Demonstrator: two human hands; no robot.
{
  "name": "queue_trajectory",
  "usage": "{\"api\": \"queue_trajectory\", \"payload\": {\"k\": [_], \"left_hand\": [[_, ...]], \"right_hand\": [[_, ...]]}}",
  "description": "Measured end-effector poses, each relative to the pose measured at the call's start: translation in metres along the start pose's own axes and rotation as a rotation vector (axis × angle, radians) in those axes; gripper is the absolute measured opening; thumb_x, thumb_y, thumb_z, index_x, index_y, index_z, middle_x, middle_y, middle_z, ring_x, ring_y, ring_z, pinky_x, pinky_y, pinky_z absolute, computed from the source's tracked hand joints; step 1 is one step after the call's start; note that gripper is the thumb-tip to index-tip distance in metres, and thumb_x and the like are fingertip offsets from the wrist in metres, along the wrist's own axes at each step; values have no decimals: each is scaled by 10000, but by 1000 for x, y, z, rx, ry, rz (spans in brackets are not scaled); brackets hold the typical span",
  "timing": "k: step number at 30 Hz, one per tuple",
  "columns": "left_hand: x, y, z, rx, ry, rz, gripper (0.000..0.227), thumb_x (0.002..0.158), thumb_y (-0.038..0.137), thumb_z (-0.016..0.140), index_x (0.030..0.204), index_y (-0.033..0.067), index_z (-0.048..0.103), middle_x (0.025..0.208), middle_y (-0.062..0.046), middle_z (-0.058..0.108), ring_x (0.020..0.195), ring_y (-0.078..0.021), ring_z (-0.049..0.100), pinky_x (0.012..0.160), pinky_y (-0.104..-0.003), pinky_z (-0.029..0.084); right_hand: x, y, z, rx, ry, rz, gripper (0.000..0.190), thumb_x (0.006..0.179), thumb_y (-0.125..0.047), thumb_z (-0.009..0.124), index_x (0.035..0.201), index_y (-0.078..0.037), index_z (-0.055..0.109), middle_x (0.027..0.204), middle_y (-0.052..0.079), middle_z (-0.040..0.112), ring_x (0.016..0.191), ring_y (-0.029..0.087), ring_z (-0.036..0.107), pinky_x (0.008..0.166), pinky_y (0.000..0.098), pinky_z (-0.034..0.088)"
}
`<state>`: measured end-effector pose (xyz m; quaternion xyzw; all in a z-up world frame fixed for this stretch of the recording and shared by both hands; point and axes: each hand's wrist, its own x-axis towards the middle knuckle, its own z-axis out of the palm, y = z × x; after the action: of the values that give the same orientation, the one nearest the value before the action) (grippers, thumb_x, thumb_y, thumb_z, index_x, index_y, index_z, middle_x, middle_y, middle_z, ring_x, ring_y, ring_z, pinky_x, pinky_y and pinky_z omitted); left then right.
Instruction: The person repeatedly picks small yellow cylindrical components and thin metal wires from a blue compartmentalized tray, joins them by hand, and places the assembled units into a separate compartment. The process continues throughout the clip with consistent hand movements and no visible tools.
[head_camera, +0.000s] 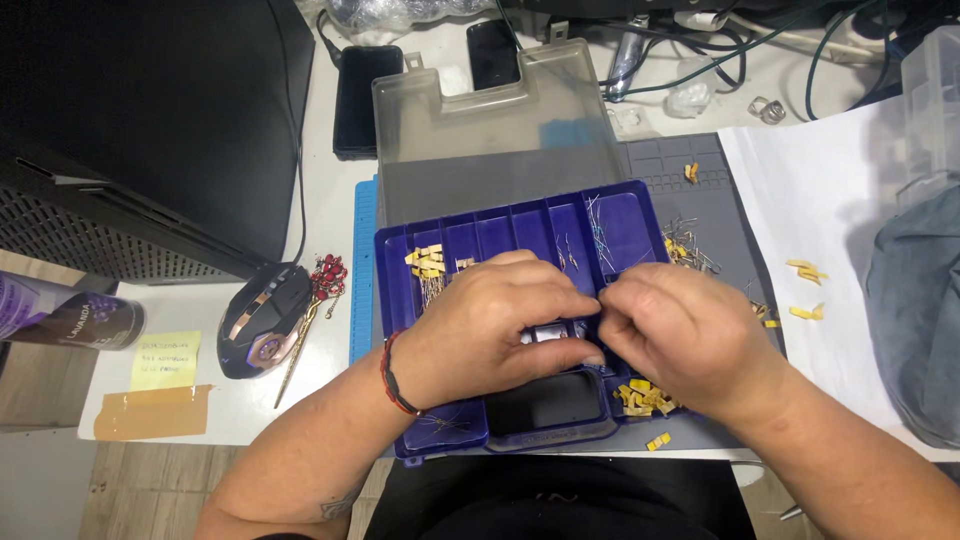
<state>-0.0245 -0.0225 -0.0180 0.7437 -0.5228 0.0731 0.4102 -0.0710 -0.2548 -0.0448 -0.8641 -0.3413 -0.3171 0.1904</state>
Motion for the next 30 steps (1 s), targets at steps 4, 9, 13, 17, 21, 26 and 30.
{"api": "queue_trajectory", "payload": {"k": [4, 9, 13, 17, 21, 26, 30], "left_hand": [[1, 2, 0, -17, 18, -3, 287, 910, 309, 785, 1051, 70, 708, 980, -79, 724, 845, -267, 694, 805, -376, 536], [1, 1, 0, 16, -1, -93, 186, 937, 280, 751, 1016, 123, 693, 929, -26, 710, 833, -243, 683, 816, -382, 534], [5, 3, -4, -45, -12, -70, 95, 965, 67, 621, 1048, 79, 666, 933, -53, 702, 864, -261, 689, 839, -395, 535], [5, 4, -4, -98, 0, -114, 171, 957, 233, 664, 1052, 92, 675, 921, -36, 719, 817, -233, 690, 791, -373, 538], [2, -1, 0, -51, -28, -137, 213, 921, 332, 744, 967, 136, 675, 863, -2, 710, 776, -212, 682, 783, -360, 525], [3, 2, -2, -72, -22, -197, 48, 934, 168, 689, 901, 134, 681, 782, 8, 674, 712, -180, 652, 678, -328, 517], [3, 4, -2, -82, 10, -233, 26, 920, 155, 703, 899, 142, 710, 776, 26, 694, 657, -120, 658, 609, -270, 517]], "right_hand": [[-4, -1, 1, 11, -18, -4, 119, 932, -70, 743, 1024, -31, 678, 970, 122, 692, 845, 273, 679, 734, 379, 583], [0, -7, -2, 60, 69, 28, 191, 905, -2, 773, 1058, -46, 670, 926, 90, 739, 796, 234, 701, 735, 338, 578], [-1, -8, -2, 74, 114, 25, 277, 900, 37, 799, 1110, -41, 636, 907, 95, 753, 776, 219, 715, 753, 316, 594], [-8, -5, 2, 27, 126, 24, 310, 920, -23, 817, 1143, -75, 607, 903, 65, 752, 783, 210, 720, 718, 329, 591], [-11, -8, 5, 20, 128, 2, 308, 935, -133, 840, 1144, -95, 616, 893, 30, 749, 778, 195, 724, 677, 321, 582], [-5, -10, 2, 3, 103, 28, 295, 904, -34, 824, 1148, -76, 664, 905, 42, 756, 780, 198, 710, 698, 323, 580], [5, -7, -9, 82, 69, -49, 172, 917, -39, 790, 1080, -43, 735, 935, 86, 722, 790, 223, 686, 714, 345, 591]]}}
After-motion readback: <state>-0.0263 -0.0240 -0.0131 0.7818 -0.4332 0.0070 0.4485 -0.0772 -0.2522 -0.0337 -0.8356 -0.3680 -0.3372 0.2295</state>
